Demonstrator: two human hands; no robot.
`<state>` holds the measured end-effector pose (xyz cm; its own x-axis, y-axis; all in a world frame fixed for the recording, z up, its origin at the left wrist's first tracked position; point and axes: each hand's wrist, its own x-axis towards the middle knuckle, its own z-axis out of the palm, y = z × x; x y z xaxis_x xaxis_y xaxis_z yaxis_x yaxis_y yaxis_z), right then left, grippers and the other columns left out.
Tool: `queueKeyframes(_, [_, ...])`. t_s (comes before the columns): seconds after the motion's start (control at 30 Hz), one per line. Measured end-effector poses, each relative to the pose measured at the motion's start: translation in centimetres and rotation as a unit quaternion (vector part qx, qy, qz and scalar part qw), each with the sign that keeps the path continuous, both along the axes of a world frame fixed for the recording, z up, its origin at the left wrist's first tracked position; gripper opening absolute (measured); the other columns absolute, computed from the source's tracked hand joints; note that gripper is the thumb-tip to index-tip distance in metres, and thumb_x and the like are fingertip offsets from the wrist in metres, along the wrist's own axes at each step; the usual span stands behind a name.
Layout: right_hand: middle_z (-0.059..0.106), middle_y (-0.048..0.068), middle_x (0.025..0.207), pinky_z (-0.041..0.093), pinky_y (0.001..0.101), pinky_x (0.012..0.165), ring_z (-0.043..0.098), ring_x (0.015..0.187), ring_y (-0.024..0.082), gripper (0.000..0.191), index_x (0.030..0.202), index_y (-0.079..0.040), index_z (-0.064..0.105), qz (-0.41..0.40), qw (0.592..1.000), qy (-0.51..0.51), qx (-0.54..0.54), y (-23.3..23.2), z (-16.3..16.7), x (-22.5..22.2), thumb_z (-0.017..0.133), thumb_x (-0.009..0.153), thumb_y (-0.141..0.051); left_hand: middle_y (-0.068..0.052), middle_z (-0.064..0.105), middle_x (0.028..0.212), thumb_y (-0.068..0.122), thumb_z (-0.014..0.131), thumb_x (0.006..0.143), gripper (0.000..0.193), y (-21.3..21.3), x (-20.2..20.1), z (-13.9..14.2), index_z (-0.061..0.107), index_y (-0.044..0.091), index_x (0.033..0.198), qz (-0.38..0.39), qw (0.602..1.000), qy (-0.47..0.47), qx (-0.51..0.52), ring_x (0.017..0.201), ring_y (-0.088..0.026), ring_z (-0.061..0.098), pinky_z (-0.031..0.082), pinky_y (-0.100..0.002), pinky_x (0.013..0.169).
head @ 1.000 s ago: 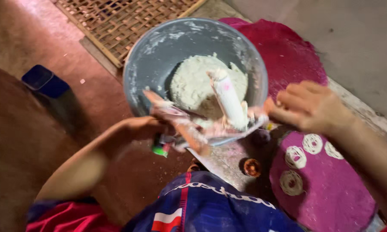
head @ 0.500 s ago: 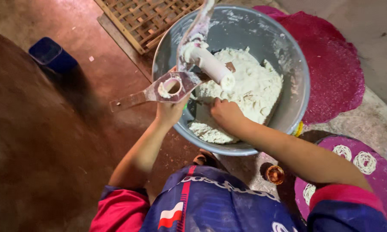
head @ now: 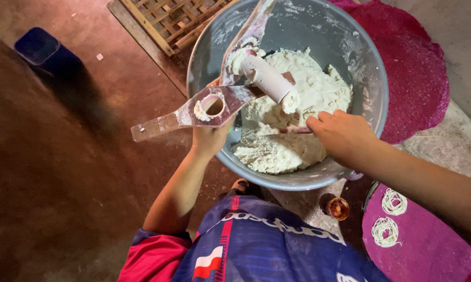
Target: The person loads dough into a manual noodle press and squeezes the lever to extrude noodle nests onto round pink trays. They cut the strands, fill the tray with nests, then lift the finished tray and stack it with other filled trays.
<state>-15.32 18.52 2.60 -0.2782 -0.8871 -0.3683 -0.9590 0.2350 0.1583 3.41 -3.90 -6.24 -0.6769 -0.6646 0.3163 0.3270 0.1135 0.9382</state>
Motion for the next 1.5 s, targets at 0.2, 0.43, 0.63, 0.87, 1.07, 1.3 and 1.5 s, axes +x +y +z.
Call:
queueKeyframes(0.2, [0.067, 0.013, 0.105, 0.06, 0.0464, 0.071, 0.074, 0.082, 0.034, 0.061, 0.147, -0.013, 0.045, 0.005, 0.995, -0.049, 0.091, 0.5, -3.0, 1.3, 0.059, 0.088, -0.008, -0.004, 0.067, 0.119, -0.004, 0.069, 0.096, 0.043, -0.2, 0.2, -0.4, 0.057, -0.001, 0.138, 0.002, 0.996, 0.023, -0.084, 0.106, -0.01, 0.062, 0.051, -0.026, 0.096])
queueKeyframes(0.43, [0.07, 0.014, 0.098, 0.057, 0.0479, 0.077, 0.072, 0.088, 0.034, 0.061, 0.146, -0.021, 0.049, -0.04, 0.978, -0.184, 0.093, 1.4, -5.8, 4.5, 0.061, 0.087, -0.008, -0.006, 0.066, 0.126, -0.004, 0.069, 0.097, 0.044, 0.3, 0.3, -0.7, 0.056, -0.001, 0.139, 0.0, 0.995, 0.022, -0.093, 0.11, -0.011, 0.062, 0.051, -0.027, 0.098])
queueKeyframes(0.63, [0.077, 0.018, 0.099, 0.056, 0.0435, 0.071, 0.074, 0.081, 0.03, 0.045, 0.133, -0.015, 0.068, -0.029, 0.922, -0.369, -0.11, 4.3, 2.1, 4.9, 0.064, 0.088, -0.009, -0.009, 0.069, 0.114, 0.003, 0.072, 0.097, 0.042, -0.6, 0.4, 1.6, 0.061, 0.0, 0.137, 0.009, 0.985, -0.036, -0.167, 0.102, -0.015, 0.066, 0.053, -0.029, 0.092])
queueKeyframes(0.87, [0.081, 0.005, 0.083, 0.056, 0.034, 0.065, 0.071, 0.063, 0.019, 0.038, 0.13, -0.027, 0.074, -0.234, 0.941, -0.244, 0.006, 3.2, 14.2, 1.8, 0.063, 0.093, -0.029, -0.015, 0.07, 0.13, 0.028, 0.082, 0.08, 0.049, 0.7, -0.4, 4.2, 0.069, 0.006, 0.122, 0.057, 0.876, -0.084, -0.471, 0.101, -0.028, 0.07, 0.056, -0.037, 0.081])
queueKeyframes(1.07, [0.07, 0.005, 0.088, 0.057, 0.0387, 0.065, 0.071, 0.078, 0.023, 0.022, 0.106, -0.016, 0.072, 0.017, 0.995, 0.093, -0.025, -1.6, 11.7, 7.3, 0.067, 0.086, -0.023, -0.009, 0.067, 0.133, 0.037, 0.079, 0.076, 0.054, 4.5, -2.7, 3.7, 0.07, 0.011, 0.123, -0.036, 0.896, -0.124, -0.426, 0.109, -0.031, 0.068, 0.056, -0.04, 0.085])
queueKeyframes(1.3, [0.064, 0.006, 0.083, 0.053, 0.0426, 0.053, 0.069, 0.068, 0.028, 0.04, 0.123, -0.021, 0.07, -0.079, 0.986, 0.025, -0.146, 5.2, 9.6, 5.9, 0.061, 0.086, -0.012, -0.011, 0.072, 0.124, 0.027, 0.076, 0.087, 0.052, 2.0, -1.9, 2.2, 0.065, 0.013, 0.136, -0.048, 0.917, -0.247, -0.311, 0.111, -0.025, 0.071, 0.055, -0.037, 0.095])
queueKeyframes(1.5, [0.067, 0.017, 0.097, 0.05, 0.0347, 0.077, 0.061, 0.087, 0.026, 0.061, 0.153, -0.013, 0.054, -0.23, 0.841, -0.289, -0.396, -0.5, 2.7, 7.0, 0.05, 0.096, 0.005, -0.021, 0.061, 0.144, 0.015, 0.079, 0.082, 0.061, 2.1, -3.6, 1.5, 0.058, 0.006, 0.139, 0.106, 0.901, -0.062, -0.416, 0.119, -0.033, 0.064, 0.052, -0.04, 0.099])
